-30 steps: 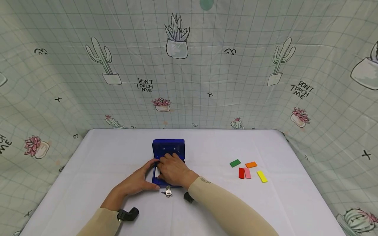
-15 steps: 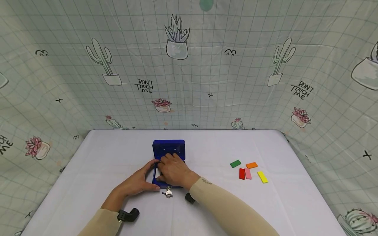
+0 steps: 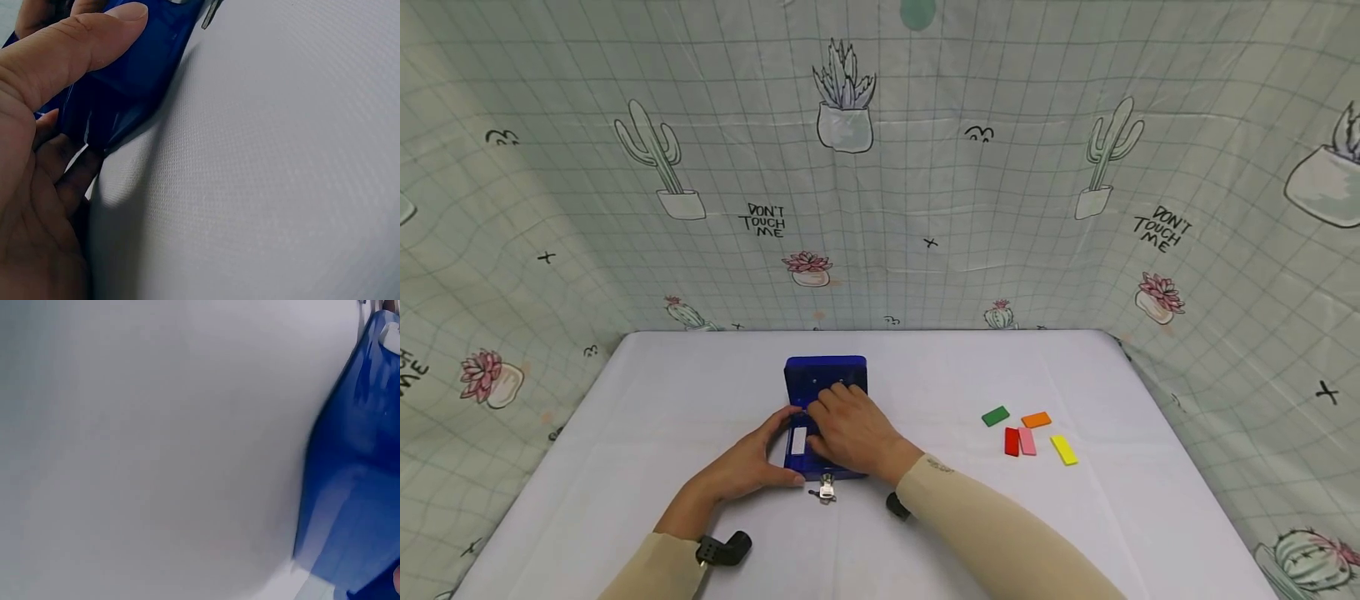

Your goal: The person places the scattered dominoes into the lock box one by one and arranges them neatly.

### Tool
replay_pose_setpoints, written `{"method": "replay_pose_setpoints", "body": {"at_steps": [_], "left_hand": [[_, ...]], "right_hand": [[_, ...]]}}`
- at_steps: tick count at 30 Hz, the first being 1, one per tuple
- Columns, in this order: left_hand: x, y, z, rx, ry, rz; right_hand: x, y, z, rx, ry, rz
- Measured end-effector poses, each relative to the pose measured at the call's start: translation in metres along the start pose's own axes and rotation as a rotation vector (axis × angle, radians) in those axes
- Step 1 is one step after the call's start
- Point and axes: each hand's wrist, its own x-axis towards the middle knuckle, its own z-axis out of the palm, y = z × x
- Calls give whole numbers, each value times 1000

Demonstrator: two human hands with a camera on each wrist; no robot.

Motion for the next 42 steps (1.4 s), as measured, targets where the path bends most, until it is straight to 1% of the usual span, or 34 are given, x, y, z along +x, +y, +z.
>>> {"method": "replay_pose_setpoints", "body": {"at_steps": [8,13,18,22,30,34,37,42], "left_hand": [[-1,-1,-1,-23,5,-19],[-2,-1,0,-36,8,-27],[-2,-1,1,-20,17,-29],[-2,0,1,-11,25,-34],[-3,0,2,1,32,-34],[-2,0,3,3,33,-34],[-2,0,3,7,30,-29],[-3,3,3,11,27,-23]], "right_hand": [[-16,15,-7,-40,1,21],[-33,28,-18,-46,18,45],[-56,47,-27,-36,41,87],[-77,65,-32,-35,37,140],[-124,98,-32,-90,44,265],[-147,112,-31,-121,51,311],[-160,120,-32,-142,24,345],[-177,127,-35,-149,-91,435]]}}
